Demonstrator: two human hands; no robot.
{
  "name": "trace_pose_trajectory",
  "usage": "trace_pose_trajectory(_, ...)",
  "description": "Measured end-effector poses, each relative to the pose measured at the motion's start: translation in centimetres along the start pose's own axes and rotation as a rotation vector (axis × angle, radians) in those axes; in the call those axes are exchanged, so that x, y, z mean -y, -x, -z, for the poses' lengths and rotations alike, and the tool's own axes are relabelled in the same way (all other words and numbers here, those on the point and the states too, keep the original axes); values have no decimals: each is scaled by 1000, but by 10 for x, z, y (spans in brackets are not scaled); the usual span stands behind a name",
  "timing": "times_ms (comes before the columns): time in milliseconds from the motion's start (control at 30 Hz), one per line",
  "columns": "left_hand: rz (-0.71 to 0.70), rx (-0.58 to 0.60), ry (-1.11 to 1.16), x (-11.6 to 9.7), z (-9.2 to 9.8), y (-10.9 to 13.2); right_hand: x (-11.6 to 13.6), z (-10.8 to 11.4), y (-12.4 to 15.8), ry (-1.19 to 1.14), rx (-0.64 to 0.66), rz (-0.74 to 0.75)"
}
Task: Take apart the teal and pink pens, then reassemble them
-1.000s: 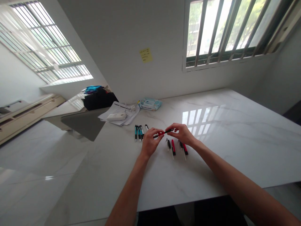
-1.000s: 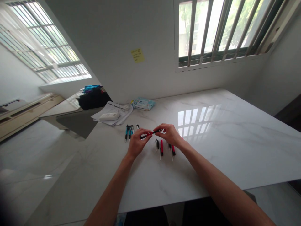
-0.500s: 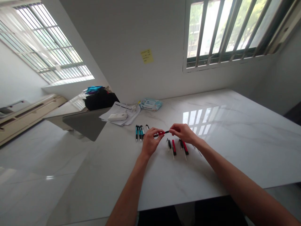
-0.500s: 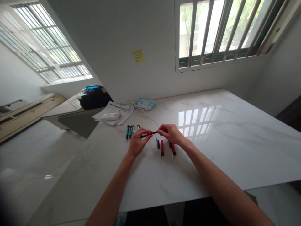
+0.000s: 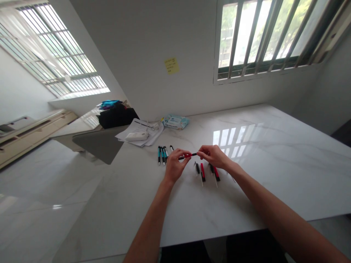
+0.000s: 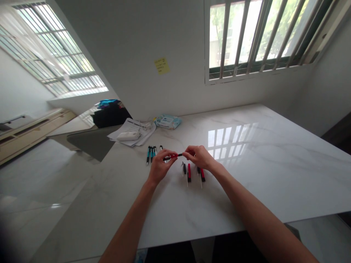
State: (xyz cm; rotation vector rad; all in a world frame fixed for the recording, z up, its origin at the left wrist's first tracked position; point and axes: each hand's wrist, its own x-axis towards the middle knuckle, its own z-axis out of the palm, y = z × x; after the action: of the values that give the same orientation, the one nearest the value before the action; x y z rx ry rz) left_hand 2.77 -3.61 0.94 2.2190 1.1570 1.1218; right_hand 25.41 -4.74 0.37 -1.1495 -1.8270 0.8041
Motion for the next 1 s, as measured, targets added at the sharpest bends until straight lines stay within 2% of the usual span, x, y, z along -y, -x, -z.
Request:
trace_pose_trajectory(667,-11,20,-19,0,1,-1,1,1,0,70,-18,25)
trace_pose_trajectory(767,-16,23,-33,0,1,-1,1,0,0,63,-21,85)
trace_pose_trajectory(1000,-36,28,-92,3,1,-1,-2,-2,-1,229,-27,78)
